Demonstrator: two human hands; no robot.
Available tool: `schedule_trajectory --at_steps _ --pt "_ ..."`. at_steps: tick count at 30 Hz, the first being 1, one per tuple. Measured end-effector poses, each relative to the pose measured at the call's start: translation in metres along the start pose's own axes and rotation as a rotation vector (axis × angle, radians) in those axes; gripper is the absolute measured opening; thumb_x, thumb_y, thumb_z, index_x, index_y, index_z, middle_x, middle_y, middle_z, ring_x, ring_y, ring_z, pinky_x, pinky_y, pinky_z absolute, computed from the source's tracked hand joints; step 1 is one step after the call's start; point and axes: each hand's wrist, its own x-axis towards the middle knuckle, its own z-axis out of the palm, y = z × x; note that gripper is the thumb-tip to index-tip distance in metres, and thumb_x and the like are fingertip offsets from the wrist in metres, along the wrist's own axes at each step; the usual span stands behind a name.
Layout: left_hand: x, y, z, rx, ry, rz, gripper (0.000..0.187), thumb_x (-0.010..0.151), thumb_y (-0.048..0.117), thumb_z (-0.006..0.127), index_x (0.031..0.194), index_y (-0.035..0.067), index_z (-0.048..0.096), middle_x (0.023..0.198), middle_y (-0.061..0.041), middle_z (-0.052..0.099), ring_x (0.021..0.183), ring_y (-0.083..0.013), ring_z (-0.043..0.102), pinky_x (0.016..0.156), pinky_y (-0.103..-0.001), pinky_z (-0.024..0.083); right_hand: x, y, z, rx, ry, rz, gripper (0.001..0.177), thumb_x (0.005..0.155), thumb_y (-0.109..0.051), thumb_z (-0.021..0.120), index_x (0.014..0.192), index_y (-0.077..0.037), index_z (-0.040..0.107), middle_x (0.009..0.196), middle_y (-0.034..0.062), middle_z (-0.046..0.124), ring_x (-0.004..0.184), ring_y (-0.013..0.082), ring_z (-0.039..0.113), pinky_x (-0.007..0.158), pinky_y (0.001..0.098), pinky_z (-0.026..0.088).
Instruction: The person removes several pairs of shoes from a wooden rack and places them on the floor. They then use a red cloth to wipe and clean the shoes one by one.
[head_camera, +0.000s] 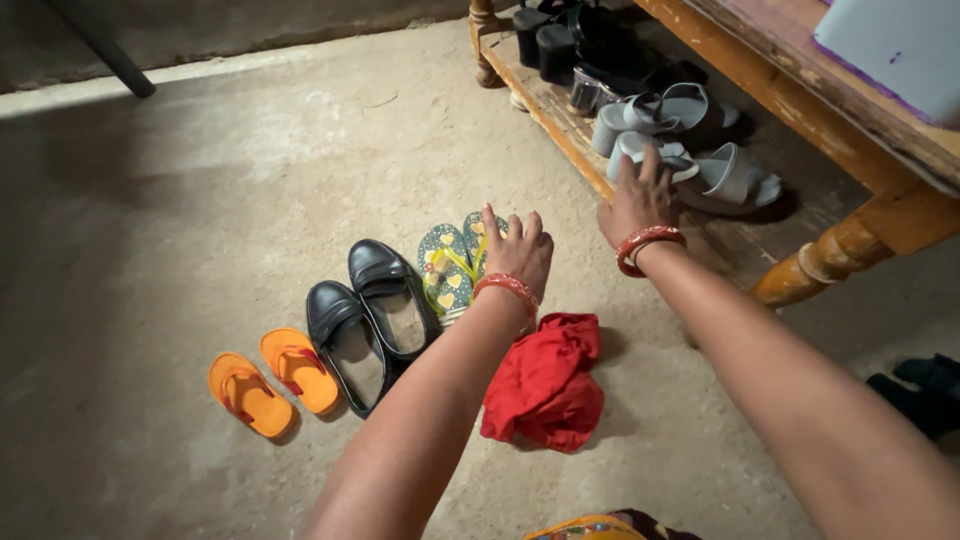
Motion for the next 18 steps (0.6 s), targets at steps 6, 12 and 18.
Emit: schedule_trajectory --at_steps 6,12,18 --pt "0.001 0.007 -0.004 -0.009 -0.025 0.022 0.047 0.089 0.024 0.061 0.134 0.011 0.061 0.154 -0.014 0.039 0.137 -0.0375 0.042 0.113 -0.077 0.009 0.008 0.018 0.015 0.174 0.056 -0.015 0.077 0.078 -0.011 0.077 0.147 -0.005 0.044 0.157 0.0227 0.027 0.132 0.0477 0.047 0.106 0.0509 0.043" --pt "-0.005 0.006 -0.004 0.0 -0.008 0.031 0.048 0.088 0.024 0.062 0.134 0.011 0.06 0.154 -0.013 0.039 0.138 -0.0373 0.041 0.113 -0.078 0.01 0.03 0.032 0.039 0.274 0.147 -0.07 0.08 0.081 -0.014 0.079 0.152 -0.006 0.042 0.16 0.0222 0.027 0.14 0.0467 0.043 0.112 0.0493 0.042" --pt "-0.011 -0.002 -0.001 0.013 -0.089 0.026 0.057 0.081 0.03 0.068 0.135 0.011 0.059 0.154 -0.014 0.039 0.139 -0.0376 0.04 0.111 -0.077 0.01 0.059 0.038 0.054 0.397 0.172 0.0 0.084 0.079 -0.01 0.078 0.154 -0.013 0.04 0.164 0.0197 0.023 0.144 0.0418 0.04 0.113 0.0461 0.041"
